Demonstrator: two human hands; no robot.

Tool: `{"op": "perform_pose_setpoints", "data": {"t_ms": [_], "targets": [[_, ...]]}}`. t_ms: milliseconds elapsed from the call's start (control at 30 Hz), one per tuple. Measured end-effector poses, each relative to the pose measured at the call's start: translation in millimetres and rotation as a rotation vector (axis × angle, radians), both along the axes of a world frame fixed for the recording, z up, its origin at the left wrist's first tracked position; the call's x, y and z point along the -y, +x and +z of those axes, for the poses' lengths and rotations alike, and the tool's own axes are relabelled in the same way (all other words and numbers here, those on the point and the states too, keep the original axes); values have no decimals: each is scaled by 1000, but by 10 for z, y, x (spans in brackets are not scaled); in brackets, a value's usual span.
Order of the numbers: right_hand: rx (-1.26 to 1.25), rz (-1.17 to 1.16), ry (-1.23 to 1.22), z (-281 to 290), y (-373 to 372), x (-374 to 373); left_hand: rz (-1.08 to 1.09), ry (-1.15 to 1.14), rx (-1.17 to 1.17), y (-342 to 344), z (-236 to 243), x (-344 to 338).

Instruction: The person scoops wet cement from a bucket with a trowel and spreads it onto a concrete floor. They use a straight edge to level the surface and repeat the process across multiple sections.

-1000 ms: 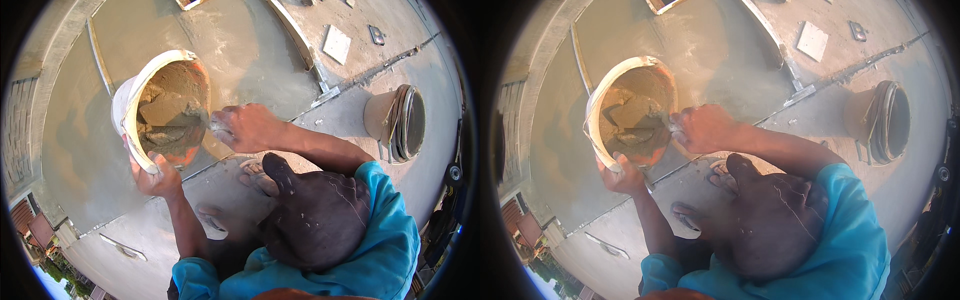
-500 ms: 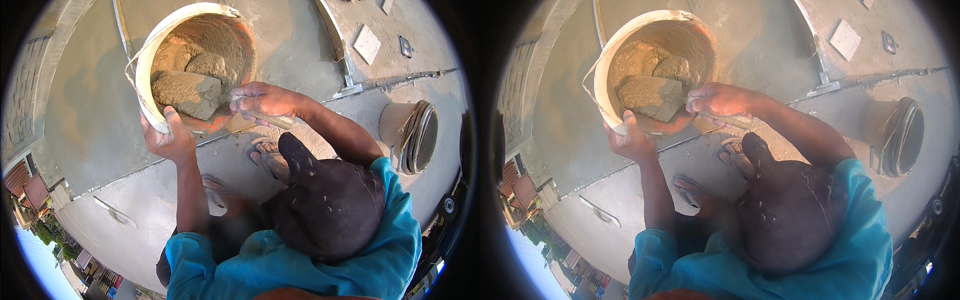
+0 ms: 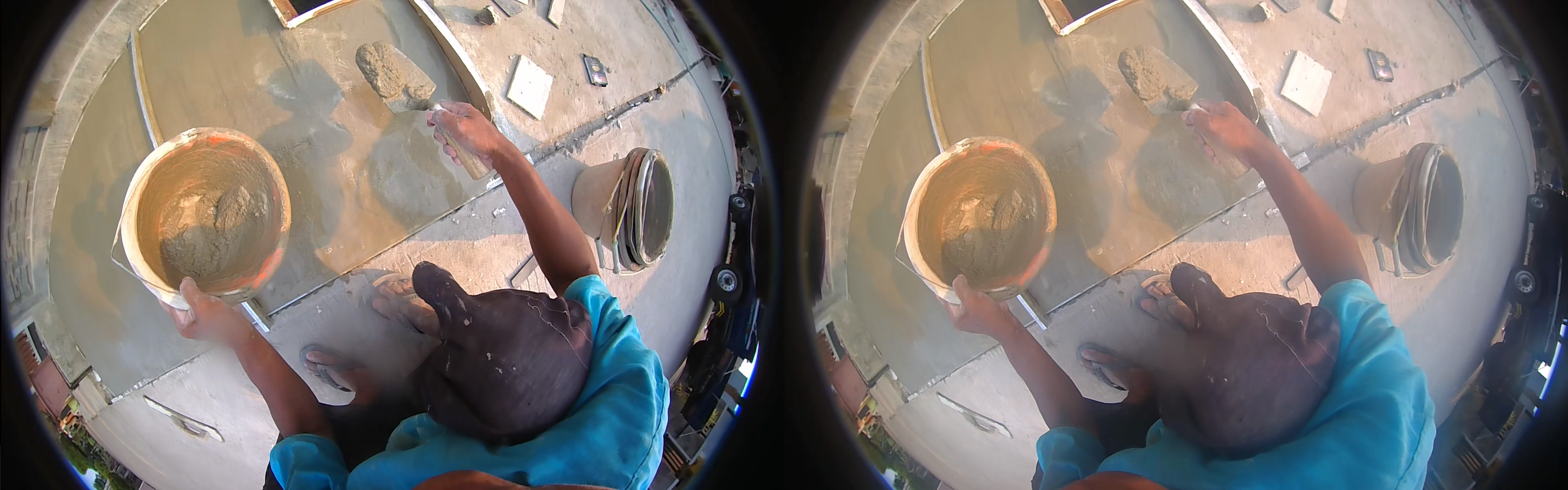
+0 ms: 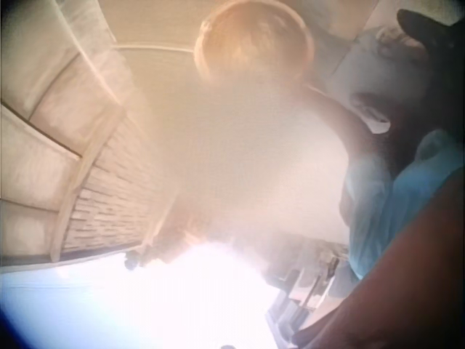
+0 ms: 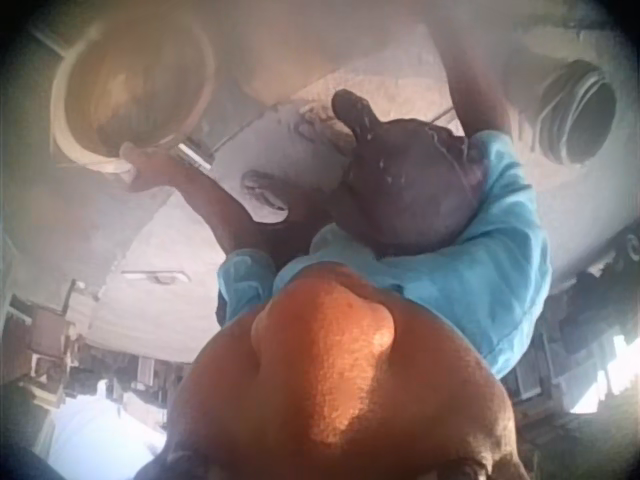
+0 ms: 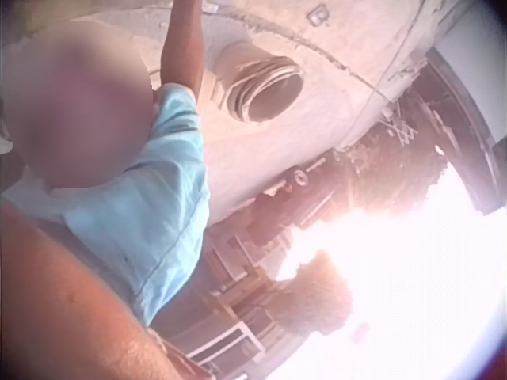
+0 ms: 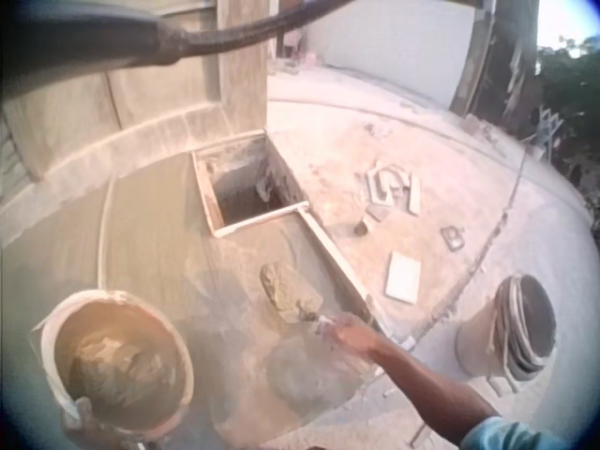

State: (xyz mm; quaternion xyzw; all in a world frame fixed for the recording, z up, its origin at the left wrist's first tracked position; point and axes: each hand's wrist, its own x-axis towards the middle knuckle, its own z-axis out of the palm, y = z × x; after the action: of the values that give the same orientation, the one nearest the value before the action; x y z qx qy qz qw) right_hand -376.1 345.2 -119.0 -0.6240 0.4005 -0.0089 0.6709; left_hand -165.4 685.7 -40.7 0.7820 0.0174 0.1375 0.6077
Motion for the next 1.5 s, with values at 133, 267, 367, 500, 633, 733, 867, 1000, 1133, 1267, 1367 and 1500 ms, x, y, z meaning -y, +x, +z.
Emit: {"op": "perform_pose_setpoints", "data": {"t_ms": [133, 267, 367, 500, 633, 733, 867, 1000, 1133, 1267, 1367, 1500], "targets": [[-8, -101, -229, -399, 215, 425, 57, 18, -2, 40, 19, -53], [-209, -171, -656, -471, 617, 696, 51, 91, 16, 30, -32, -122], [-381, -182, -1045, -532, 849, 819, 33, 79, -18, 28, -109, -172], [-455, -219, -1042, -394, 939, 820, 61, 57, -29, 32, -115, -214], [-472, -129, -1041, -395, 923, 761, 49, 42, -37, 39, -166, -252], [-456, -83, -1129, -513, 923, 774, 37, 56, -34, 7, -142, -202], [-549, -4, -1088, -433, 1073, 910, 37, 69, -23, 28, -152, -248], [-634, -17, -1074, -530, 1147, 1030, 66, 79, -16, 10, -128, -202], [-608, -53, -1074, -529, 1165, 998, 60, 54, -12, -18, -117, -199], [-620, -39, -1115, -519, 1182, 1005, 67, 64, -17, -7, -127, -205], [-642, -24, -1134, -553, 1193, 1075, 53, 54, -4, 2, -161, -209], [-579, -106, -1097, -386, 1187, 974, 51, 88, -14, -11, -143, -188]]}}
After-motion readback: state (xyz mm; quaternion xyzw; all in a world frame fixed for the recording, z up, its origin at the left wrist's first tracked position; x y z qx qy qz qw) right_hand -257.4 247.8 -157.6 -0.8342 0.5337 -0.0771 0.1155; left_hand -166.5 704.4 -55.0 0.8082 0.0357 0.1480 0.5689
